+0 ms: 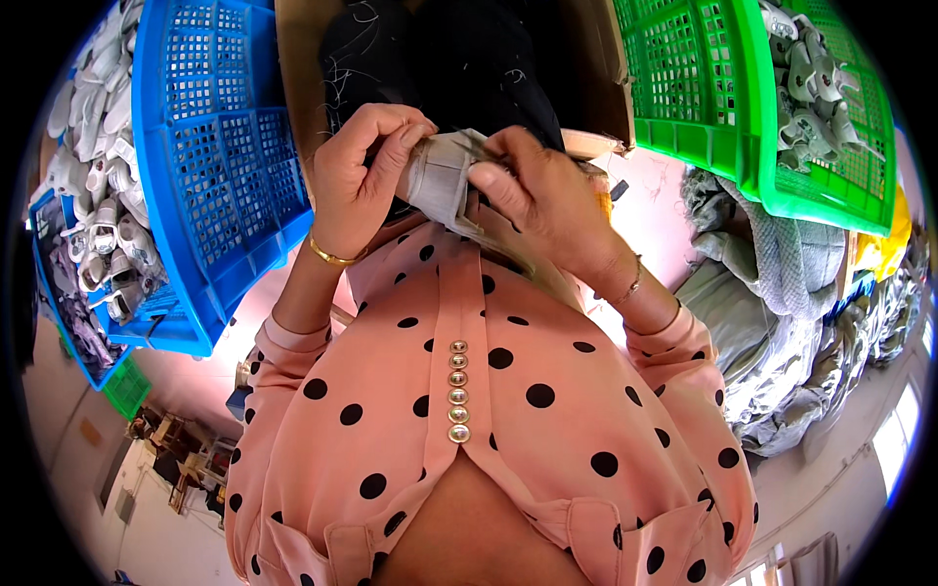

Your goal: The person uses scissors to trim loose threads and excess fabric from the edges of small white slippers. They handle the slippers one by one, picking them from a blue basket, trimming the seams, and placing the finished items into a green basket.

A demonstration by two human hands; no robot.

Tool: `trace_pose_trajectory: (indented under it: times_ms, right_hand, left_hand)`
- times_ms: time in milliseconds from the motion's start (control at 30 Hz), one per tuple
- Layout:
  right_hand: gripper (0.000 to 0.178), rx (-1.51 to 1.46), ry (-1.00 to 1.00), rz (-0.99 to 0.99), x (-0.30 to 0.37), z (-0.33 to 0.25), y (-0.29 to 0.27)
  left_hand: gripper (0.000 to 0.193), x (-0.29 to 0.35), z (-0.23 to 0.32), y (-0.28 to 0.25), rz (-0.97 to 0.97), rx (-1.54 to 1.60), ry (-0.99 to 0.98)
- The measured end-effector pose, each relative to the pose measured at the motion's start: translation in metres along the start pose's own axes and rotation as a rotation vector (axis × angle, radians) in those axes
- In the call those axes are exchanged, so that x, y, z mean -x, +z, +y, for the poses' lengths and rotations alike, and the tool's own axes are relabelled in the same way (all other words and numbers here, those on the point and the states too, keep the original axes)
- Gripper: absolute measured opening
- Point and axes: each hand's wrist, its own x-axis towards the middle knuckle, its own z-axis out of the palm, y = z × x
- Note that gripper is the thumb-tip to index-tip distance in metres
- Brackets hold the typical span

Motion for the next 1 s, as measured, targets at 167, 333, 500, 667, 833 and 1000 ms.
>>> trace_pose_trajectory:
  times_ms: [167,333,500,667,833,1000]
  right_hand:
    - [0.045,0.511,-0.259,0.058,-0.006,-0.003,-0.013]
    - [0.047,0.699,-0.374,-0.009,-0.019,-0.013,-0.019]
    - [0.047,0.776,-0.365,-0.066,-0.025,-0.018,-0.019]
    - [0.046,0.880,-0.366,-0.053,-0.026,-0.019,-0.018]
    - [0.044,0.646,-0.400,0.076,-0.034,-0.005,-0.019]
    - [0.046,0.587,-0.477,-0.136,-0.046,-0.013,-0.026]
  left_hand:
    - [0.003,-0.002,-0.002,0.008,0.065,-0.090,0.118]
    - [0.004,-0.003,0.001,0.010,0.087,-0.176,0.173]
    - [0.005,-0.003,-0.001,0.013,0.106,-0.173,0.162]
    - [0.006,-0.002,-0.004,0.017,0.132,-0.156,0.188]
    - [0.011,0.003,-0.016,0.029,0.232,0.149,-0.104]
    - [0.021,0.005,-0.024,0.040,0.178,0.615,-0.453]
